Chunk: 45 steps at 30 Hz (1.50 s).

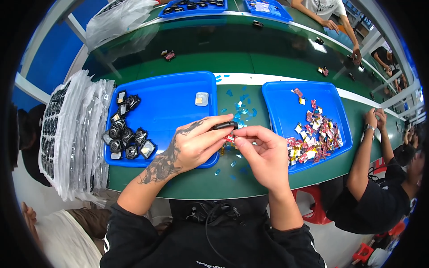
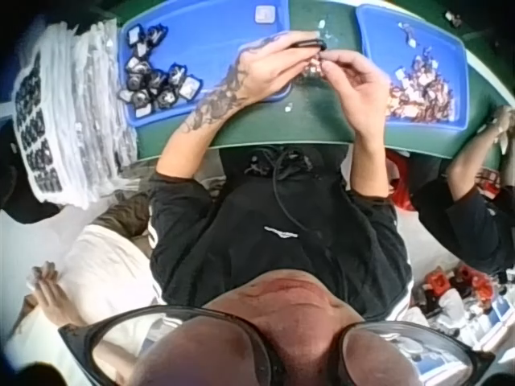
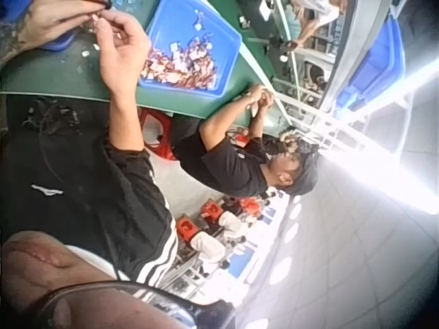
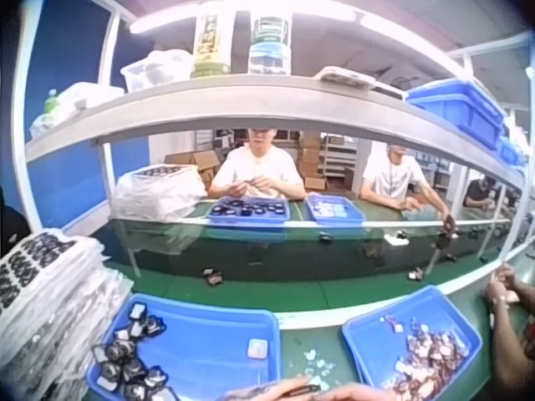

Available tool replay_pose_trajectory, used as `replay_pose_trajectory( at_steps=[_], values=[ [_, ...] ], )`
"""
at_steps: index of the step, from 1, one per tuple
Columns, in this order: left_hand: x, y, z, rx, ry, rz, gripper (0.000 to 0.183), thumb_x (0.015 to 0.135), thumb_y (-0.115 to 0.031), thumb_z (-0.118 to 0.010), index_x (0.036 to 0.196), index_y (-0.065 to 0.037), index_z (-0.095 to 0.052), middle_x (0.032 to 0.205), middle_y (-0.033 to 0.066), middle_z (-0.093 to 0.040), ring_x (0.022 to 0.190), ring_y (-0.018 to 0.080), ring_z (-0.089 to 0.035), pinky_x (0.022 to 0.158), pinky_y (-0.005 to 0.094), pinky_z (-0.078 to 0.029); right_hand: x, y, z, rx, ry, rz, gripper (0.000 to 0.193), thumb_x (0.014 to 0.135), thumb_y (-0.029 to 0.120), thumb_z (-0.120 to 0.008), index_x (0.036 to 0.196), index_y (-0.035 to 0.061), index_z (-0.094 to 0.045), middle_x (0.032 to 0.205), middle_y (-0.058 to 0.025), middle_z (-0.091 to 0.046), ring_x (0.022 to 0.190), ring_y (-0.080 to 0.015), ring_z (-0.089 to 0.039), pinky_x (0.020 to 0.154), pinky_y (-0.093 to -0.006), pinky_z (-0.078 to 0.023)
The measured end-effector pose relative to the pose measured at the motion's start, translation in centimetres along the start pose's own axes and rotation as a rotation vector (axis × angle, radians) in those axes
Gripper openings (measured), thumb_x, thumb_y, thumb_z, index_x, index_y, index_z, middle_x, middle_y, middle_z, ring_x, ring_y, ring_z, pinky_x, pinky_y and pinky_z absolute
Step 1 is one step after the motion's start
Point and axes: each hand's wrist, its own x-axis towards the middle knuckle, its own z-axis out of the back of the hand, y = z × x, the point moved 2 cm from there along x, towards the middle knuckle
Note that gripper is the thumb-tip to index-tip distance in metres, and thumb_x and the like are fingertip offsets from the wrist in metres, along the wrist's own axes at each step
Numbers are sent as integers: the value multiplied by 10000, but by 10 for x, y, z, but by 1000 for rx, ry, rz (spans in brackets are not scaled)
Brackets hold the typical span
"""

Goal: Assembling small electronic watch components on a production line, including applying adhesive strips and mounting internal parts.

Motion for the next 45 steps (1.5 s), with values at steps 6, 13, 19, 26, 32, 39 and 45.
replay_pose_trajectory(
  at_steps=[6,13,19,26,32,39,45],
  values=[
    [-6,3,-3,34,27,-22,217,752,-2,-726,967,11,-697,1127,135,-661,918,260,-685,773,334,-575,4,3,-1,-295,-1,132,82,856,-22,-665,927,-49,-634,962,-54,-608,845,-95,-607,731,-236,-550],
    [-5,4,-7,-340,83,284,174,820,-12,-691,989,29,-696,1001,133,-686,877,206,-686,741,286,-555,3,-9,5,181,54,-55,95,913,12,-602,991,-10,-552,935,-25,-566,876,-76,-555,741,-219,-486],
    [-9,4,-15,-716,216,742,131,881,-57,-672,943,56,-695,883,79,-662,810,96,-620,687,244,-505,-4,-15,2,78,-26,61,115,904,12,-619,997,-1,-551,931,-24,-576,854,-71,-559,719,-208,-466],
    [-7,1,-14,-645,138,684,202,871,-28,-676,1066,23,-695,1019,104,-663,916,117,-638,776,244,-525,-4,-14,-5,-142,-96,138,253,846,-52,-664,1058,-1,-536,926,-37,-596,834,-74,-571,694,-198,-467],
    [-12,5,-20,-847,71,706,305,886,37,-611,1188,9,-644,1110,101,-651,1062,160,-623,901,274,-524,-4,-19,-9,-208,-224,229,319,822,-63,-685,1091,-4,-524,915,-51,-597,793,-73,-580,654,-180,-463],
    [-8,-1,-17,-852,76,718,300,889,57,-583,1181,16,-642,1134,109,-651,1066,167,-624,919,283,-513,0,-13,-11,-407,-273,292,438,801,-74,-685,1202,-4,-522,939,-51,-583,820,-91,-584,651,-197,-499],
    [-15,5,-17,-831,-71,605,469,879,56,-587,1323,-36,-465,1254,115,-589,1129,186,-599,940,300,-498,12,-13,-15,-309,-124,167,483,815,-54,-669,1267,25,-518,941,-37,-572,852,-98,-585,672,-218,-518]
  ],
)
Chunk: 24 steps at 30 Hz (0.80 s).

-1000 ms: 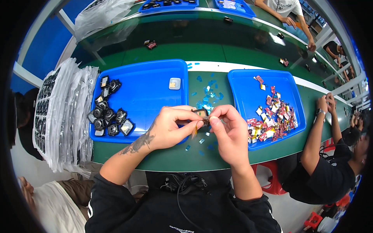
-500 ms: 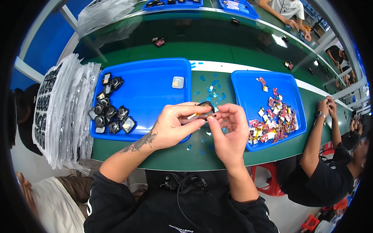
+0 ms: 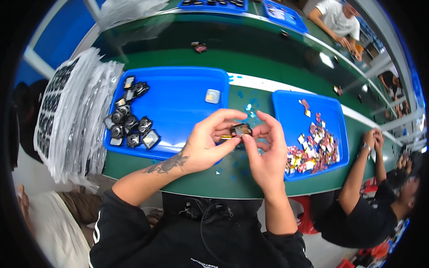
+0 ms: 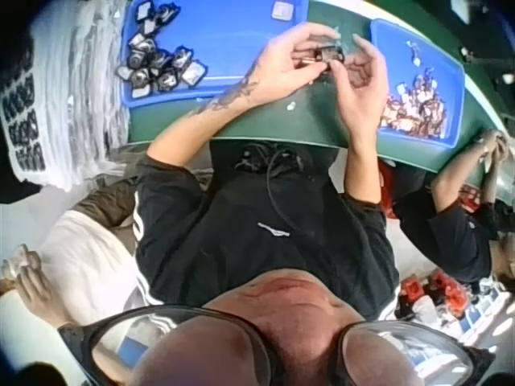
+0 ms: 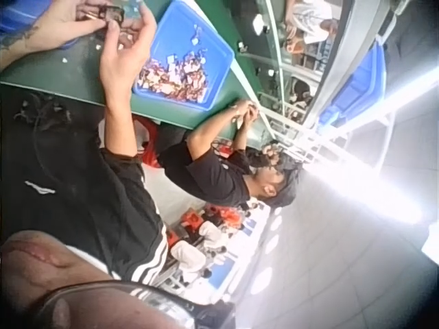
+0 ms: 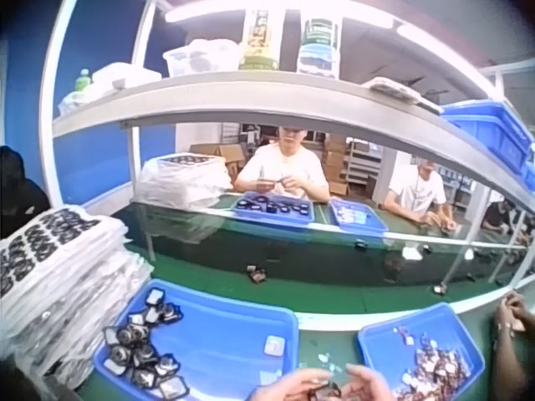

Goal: Assembling small electronic watch components on a production line, including applying adhesive strips and mounting internal parts.

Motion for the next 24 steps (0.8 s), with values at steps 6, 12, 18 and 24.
replay_pose_trajectory(
  at_steps=[6,12,18,24],
  values=[
    [5,-7,1,704,-267,-449,760,798,-145,-732,1434,-65,-324,1443,200,-346,1230,362,-507,986,439,-457,86,4,20,-102,236,117,428,826,-77,-613,1234,-13,-501,778,-57,-641,755,-147,-664,715,-267,-528],
    [-14,-8,-21,1141,71,-975,430,689,-148,-621,1111,-66,-641,998,72,-603,852,171,-562,684,303,-476,222,-80,13,-250,150,-301,546,697,69,-782,1181,-33,-551,819,-103,-691,714,-147,-636,637,-257,-490],
    [-27,2,-30,1121,224,-1130,298,693,-150,-639,960,-20,-657,809,4,-587,790,126,-548,642,259,-428,244,-111,21,-549,104,-140,451,766,109,-732,1165,-39,-581,841,-118,-723,828,-186,-683,759,-296,-507],
    [-32,5,-37,1017,276,-1112,190,589,-127,-604,751,-29,-601,675,-11,-476,688,133,-504,607,260,-400,223,-29,-27,-534,113,218,269,837,120,-685,1070,-10,-645,811,-76,-663,781,-132,-629,712,-281,-498]
  ],
)
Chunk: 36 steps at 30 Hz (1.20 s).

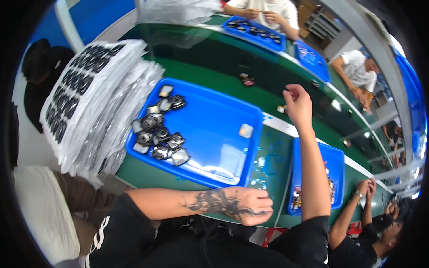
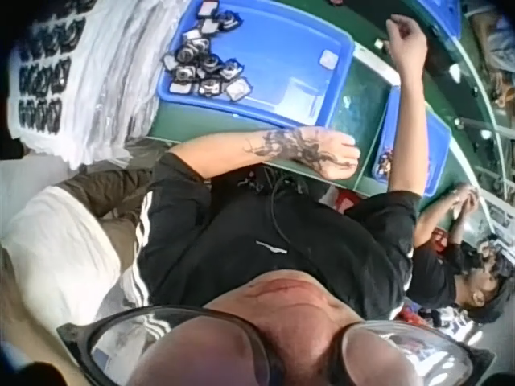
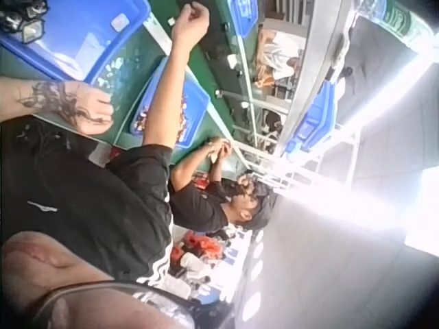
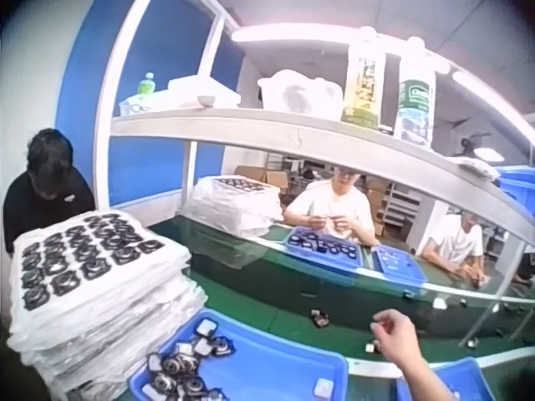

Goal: Assembling small electronic watch components on a production line, including applying adhesive strips and mounting internal parts.

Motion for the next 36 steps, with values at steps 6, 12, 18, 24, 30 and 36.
replay_pose_trajectory(
  at_steps=[6,12,18,24,30,36],
  values=[
    [3,-12,-16,-71,-156,-156,239,626,-170,-638,790,2,-615,625,-19,-496,593,140,-519,490,282,-387,-93,151,-68,0,719,578,371,817,276,-721,1078,25,-646,940,-144,-655,831,-286,-649,723,-381,-528],
    [-3,-8,-1,-60,-217,-147,274,631,-101,-645,873,28,-636,612,-6,-495,584,149,-518,482,296,-388,-131,166,-124,-115,606,545,430,813,343,-706,1095,41,-588,970,-166,-587,883,-361,-640,733,-448,-534],
    [1,-9,-6,-7,-117,-141,185,565,-192,-604,642,-74,-485,571,-23,-431,560,154,-523,461,314,-383,-122,170,-121,22,655,537,415,748,233,-779,1049,32,-576,955,-170,-573,841,-358,-609,729,-431,-502],
    [-11,-1,-29,0,-194,-98,208,786,-225,-596,626,-119,-515,613,30,-531,544,212,-549,449,321,-413,-117,156,-101,107,599,375,322,680,87,-798,849,4,-536,748,-172,-569,702,-341,-574,643,-386,-458],
    [1,3,-7,-179,-408,157,316,959,-272,-569,669,-147,-573,659,4,-553,580,202,-553,480,320,-418,-101,149,-35,220,241,516,255,644,-32,-742,789,-14,-533,742,-132,-537,688,-270,-550,622,-331,-432],
    [14,-2,-25,-931,-533,951,284,930,-287,-502,768,-58,-543,757,69,-541,685,221,-543,609,317,-437,-143,125,77,37,-8,585,243,569,-100,-640,762,12,-543,881,-161,-543,788,-299,-555,681,-354,-451]
  ],
)
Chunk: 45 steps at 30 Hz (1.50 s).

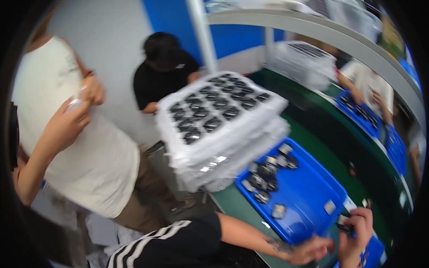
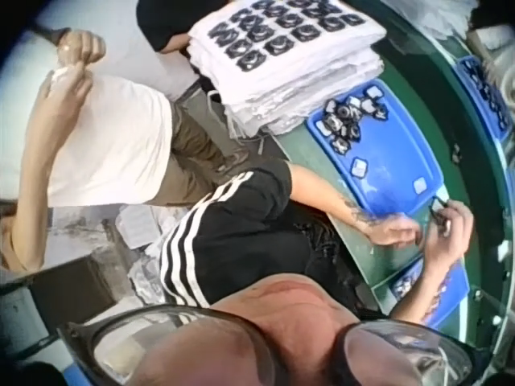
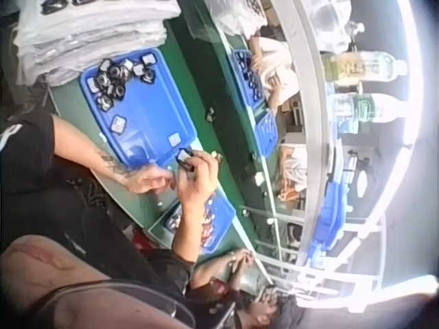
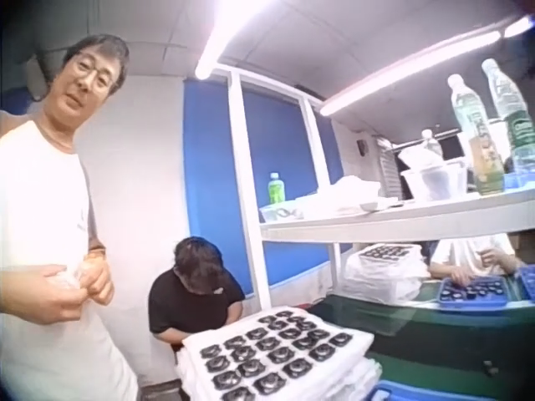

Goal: Assembling small electronic watch components on a production line, including applying adhesive strips and mounting internal parts.

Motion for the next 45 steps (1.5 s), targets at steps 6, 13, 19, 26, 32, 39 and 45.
replay_pose_trajectory(
  at_steps=[6,13,19,26,32,39,45],
  values=[
    [-10,-2,38,17,-23,231,425,1027,-383,-340,1146,2,-477,854,113,-533,661,175,-507,612,311,-418,-27,9,-8,-47,31,19,267,619,19,-690,876,11,-621,914,-129,-595,783,-285,-612,653,-383,-515],
    [21,-21,23,-349,29,413,449,1028,-227,-294,1392,26,-359,1275,139,-529,1172,226,-542,926,340,-487,-75,3,-9,-300,-82,-60,440,596,79,-730,1027,20,-660,1002,-81,-620,784,-242,-610,689,-344,-496],
    [21,-18,36,-296,35,515,308,1013,-166,-352,1239,26,-437,1048,210,-637,823,269,-688,686,328,-568,-102,-34,44,-111,-189,-248,249,733,27,-739,973,52,-678,1053,-132,-599,823,-248,-628,692,-329,-538],
    [26,-13,33,-233,-66,540,228,1012,-139,-409,1178,6,-466,1083,225,-644,833,291,-699,687,319,-582,-162,-125,77,-372,190,-836,172,761,99,-729,885,-8,-676,842,-154,-667,771,-297,-664,717,-389,-525],
    [28,-3,40,-180,-63,521,237,1004,-134,-461,1193,5,-500,1129,205,-643,952,273,-683,728,309,-586,-159,-111,74,-201,240,-931,194,757,29,-708,938,-20,-655,771,-120,-646,720,-267,-644,684,-360,-507],
    [26,-9,45,-218,-87,536,239,985,-85,-487,1208,-2,-509,1129,175,-621,880,233,-684,674,282,-574,-167,-112,72,-172,191,-779,139,801,9,-664,938,-2,-647,783,-97,-621,678,-201,-604,644,-320,-479],
    [26,-11,47,-26,72,455,284,970,-76,-518,1246,-16,-546,1106,92,-579,937,192,-645,689,269,-551,-146,-80,61,115,-204,-872,87,862,-11,-636,947,-6,-619,821,12,-597,712,-46,-548,629,-212,-434]
  ],
)
